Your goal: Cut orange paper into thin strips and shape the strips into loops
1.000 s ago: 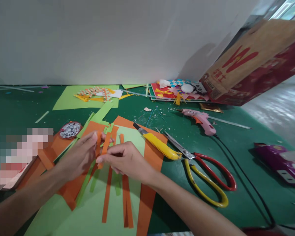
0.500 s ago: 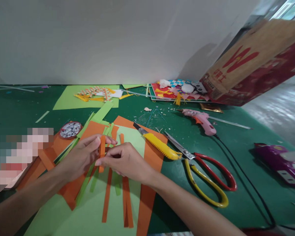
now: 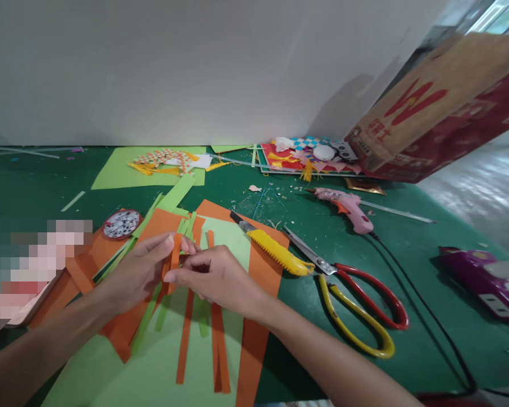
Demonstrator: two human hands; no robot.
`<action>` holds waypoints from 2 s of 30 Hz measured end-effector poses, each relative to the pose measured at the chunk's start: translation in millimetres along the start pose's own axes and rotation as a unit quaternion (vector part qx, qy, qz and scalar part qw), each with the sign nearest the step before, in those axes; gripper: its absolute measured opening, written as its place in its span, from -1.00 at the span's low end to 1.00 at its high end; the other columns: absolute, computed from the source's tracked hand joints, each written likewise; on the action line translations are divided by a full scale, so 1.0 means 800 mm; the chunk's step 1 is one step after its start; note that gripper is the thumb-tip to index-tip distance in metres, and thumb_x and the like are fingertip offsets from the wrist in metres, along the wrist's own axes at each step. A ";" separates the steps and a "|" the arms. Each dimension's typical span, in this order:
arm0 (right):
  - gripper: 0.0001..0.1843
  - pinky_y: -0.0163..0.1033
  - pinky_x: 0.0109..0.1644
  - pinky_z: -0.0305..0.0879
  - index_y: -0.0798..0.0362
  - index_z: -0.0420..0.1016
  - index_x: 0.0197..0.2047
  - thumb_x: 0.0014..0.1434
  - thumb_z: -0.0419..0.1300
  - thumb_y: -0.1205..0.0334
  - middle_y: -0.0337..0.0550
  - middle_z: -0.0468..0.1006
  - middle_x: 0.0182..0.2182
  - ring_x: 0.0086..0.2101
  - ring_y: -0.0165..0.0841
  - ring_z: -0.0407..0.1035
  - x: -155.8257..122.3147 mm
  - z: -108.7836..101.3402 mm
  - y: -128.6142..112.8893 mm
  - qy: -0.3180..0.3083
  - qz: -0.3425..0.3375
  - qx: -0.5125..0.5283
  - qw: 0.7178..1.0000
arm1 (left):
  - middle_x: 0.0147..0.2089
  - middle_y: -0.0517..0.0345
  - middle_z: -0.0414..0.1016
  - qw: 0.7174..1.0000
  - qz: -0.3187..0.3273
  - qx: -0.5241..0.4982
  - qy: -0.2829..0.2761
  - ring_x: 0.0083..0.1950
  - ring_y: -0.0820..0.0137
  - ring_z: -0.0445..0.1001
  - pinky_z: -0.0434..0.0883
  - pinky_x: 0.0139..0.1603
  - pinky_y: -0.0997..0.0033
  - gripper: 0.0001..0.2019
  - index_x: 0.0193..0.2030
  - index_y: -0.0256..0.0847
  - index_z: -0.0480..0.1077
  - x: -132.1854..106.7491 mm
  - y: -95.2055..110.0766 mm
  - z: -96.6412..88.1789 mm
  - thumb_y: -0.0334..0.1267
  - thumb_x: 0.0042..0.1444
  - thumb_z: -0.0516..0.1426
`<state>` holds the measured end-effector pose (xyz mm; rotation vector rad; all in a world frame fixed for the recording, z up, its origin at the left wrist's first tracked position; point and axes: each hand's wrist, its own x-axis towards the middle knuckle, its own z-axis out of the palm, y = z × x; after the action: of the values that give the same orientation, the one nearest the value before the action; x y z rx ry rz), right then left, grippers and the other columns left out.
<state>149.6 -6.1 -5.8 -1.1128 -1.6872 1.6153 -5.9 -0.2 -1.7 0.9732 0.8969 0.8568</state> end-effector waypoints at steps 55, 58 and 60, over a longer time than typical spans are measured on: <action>-0.80 -0.39 -0.61 0.04 0.08 0.58 -0.34 0.14 0.13 0.24 -0.31 0.31 -0.65 -0.66 -0.56 0.08 -0.003 -0.011 -0.007 0.201 -0.145 -0.001 0.969 | -0.50 0.23 0.42 0.996 -0.056 -0.035 -0.063 -0.48 0.55 0.36 0.25 -0.49 0.62 -0.75 -0.36 -0.23 0.43 0.001 -0.003 -0.007 -0.07 0.14 0.15; -0.80 -0.38 -0.62 0.04 0.07 0.58 -0.31 0.15 0.12 0.24 -0.31 0.32 -0.65 -0.66 -0.55 0.08 -0.004 -0.011 -0.006 0.211 -0.150 -0.017 0.966 | -0.49 0.23 0.42 0.995 -0.054 -0.047 -0.068 -0.48 0.56 0.36 0.27 -0.47 0.62 -0.74 -0.37 -0.24 0.44 0.000 -0.002 -0.006 -0.06 0.12 0.17; -0.79 -0.38 -0.61 0.04 0.06 0.59 -0.29 0.16 0.11 0.26 -0.29 0.35 -0.62 -0.66 -0.55 0.09 -0.004 -0.011 -0.004 0.208 -0.156 -0.036 0.965 | -0.50 0.23 0.41 0.995 -0.059 -0.054 -0.067 -0.49 0.56 0.36 0.27 -0.48 0.62 -0.74 -0.37 -0.25 0.44 -0.001 -0.002 -0.006 -0.05 0.10 0.19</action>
<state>157.7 -4.2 -1.2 -1.0667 -1.5517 1.0468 -9.9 0.1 -4.2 0.8650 0.7774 0.7230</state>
